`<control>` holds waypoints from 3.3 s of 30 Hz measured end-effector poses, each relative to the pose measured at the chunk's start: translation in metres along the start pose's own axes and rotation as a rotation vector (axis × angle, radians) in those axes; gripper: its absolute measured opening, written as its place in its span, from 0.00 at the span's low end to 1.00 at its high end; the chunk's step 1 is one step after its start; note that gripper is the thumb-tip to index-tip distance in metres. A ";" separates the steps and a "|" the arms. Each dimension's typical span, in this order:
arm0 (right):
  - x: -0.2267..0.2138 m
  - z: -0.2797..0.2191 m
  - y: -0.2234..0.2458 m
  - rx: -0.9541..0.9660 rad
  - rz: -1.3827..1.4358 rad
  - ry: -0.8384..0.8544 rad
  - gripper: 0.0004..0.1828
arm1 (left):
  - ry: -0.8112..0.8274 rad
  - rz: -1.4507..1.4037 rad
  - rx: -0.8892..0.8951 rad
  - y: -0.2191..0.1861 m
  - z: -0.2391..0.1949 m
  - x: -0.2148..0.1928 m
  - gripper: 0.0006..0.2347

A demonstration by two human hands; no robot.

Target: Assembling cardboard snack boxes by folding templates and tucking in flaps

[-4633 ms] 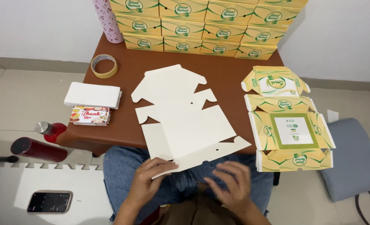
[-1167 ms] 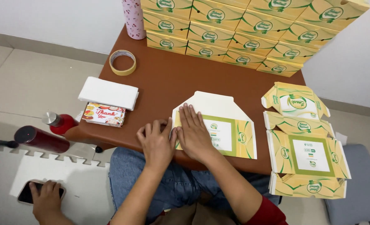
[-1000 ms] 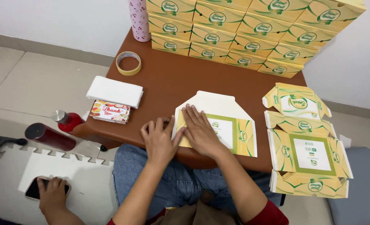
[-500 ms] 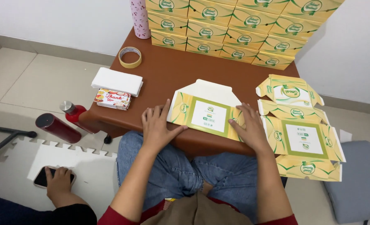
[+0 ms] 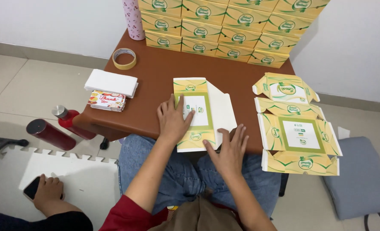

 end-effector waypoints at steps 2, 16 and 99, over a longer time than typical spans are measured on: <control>0.002 0.007 -0.014 0.023 -0.010 0.005 0.38 | 0.035 0.063 0.006 -0.004 0.000 0.006 0.28; -0.018 0.060 -0.006 -0.161 -0.014 0.253 0.41 | 0.269 0.153 0.169 0.000 0.011 0.013 0.24; 0.078 0.225 -0.011 -0.297 -0.239 0.240 0.40 | -0.016 0.076 0.394 0.043 -0.040 -0.024 0.27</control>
Point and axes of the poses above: each hand's wrist, its own z-axis towards the middle knuckle, its own x-axis out of the palm, y = z × x, the point moved 1 cm from there along z, towards the middle knuckle, and after that the axes turned 11 degrees about -z, right-handed, at the moved point
